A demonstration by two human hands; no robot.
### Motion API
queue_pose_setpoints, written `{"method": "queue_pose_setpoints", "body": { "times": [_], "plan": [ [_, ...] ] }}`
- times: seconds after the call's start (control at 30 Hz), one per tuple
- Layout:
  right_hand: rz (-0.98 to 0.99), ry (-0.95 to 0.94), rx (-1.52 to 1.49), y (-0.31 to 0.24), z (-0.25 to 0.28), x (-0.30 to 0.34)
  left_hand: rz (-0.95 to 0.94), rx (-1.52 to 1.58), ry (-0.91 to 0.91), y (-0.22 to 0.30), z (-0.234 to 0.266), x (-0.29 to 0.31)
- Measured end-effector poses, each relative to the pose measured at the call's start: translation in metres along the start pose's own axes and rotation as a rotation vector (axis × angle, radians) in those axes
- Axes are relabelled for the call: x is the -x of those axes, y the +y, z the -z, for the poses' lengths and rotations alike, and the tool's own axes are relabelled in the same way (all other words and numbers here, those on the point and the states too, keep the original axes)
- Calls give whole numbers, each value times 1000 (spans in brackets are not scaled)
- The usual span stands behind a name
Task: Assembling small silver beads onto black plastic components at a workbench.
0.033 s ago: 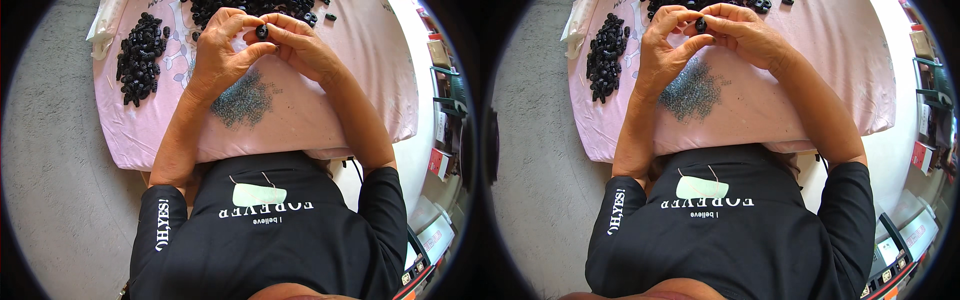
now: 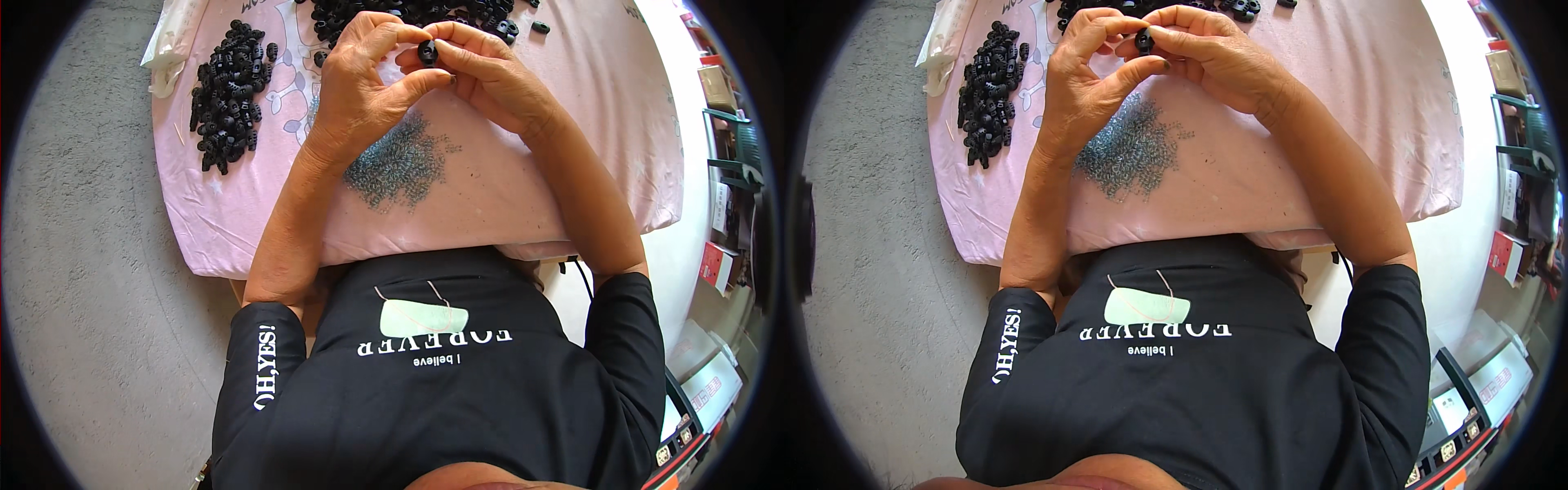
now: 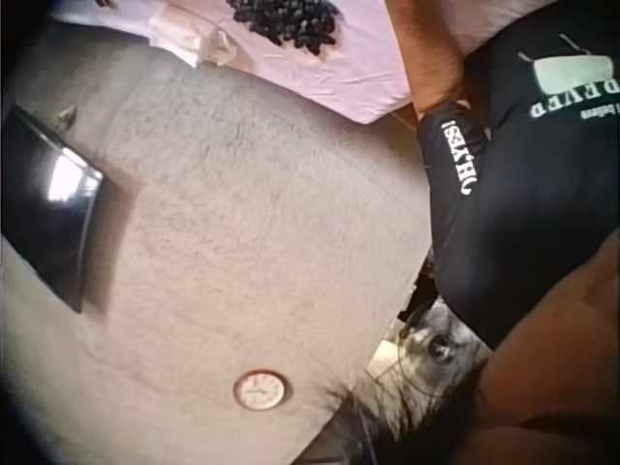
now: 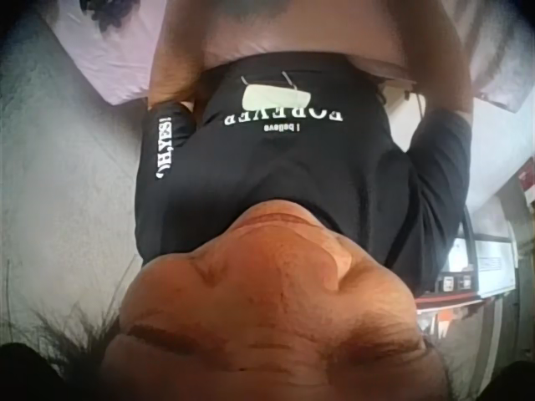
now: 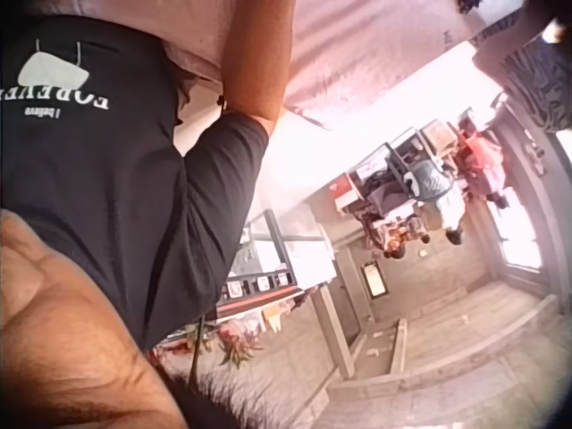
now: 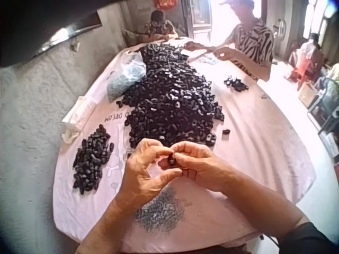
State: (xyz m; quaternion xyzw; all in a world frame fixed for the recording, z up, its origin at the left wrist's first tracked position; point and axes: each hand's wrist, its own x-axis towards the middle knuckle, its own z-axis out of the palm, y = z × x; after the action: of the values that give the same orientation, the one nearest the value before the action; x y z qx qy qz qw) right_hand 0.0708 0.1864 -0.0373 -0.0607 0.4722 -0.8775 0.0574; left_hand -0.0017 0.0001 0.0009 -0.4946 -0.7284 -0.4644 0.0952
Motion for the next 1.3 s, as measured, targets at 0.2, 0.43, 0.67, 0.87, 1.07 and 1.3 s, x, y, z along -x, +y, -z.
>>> {"method": "queue_pose_setpoints", "body": {
  "times": [0.2,0.43,0.67,0.87,1.07,1.3],
  "plan": [
    [-18,-9,-80,4,4,-1,-53,-20,56,-1,-3,0],
    [-1,22,-63,8,6,0,-58,-99,3,6,0,-1],
    [-17,22,-47,4,4,1,-41,-37,-19,4,-2,0],
    [3,45,-52,6,5,1,-26,-30,-10,7,-1,-1],
    [-5,77,-40,7,4,2,-51,-46,6,5,-1,-1],
    [25,33,-10,8,-6,1,-12,-24,10,5,0,0]
  ]
}}
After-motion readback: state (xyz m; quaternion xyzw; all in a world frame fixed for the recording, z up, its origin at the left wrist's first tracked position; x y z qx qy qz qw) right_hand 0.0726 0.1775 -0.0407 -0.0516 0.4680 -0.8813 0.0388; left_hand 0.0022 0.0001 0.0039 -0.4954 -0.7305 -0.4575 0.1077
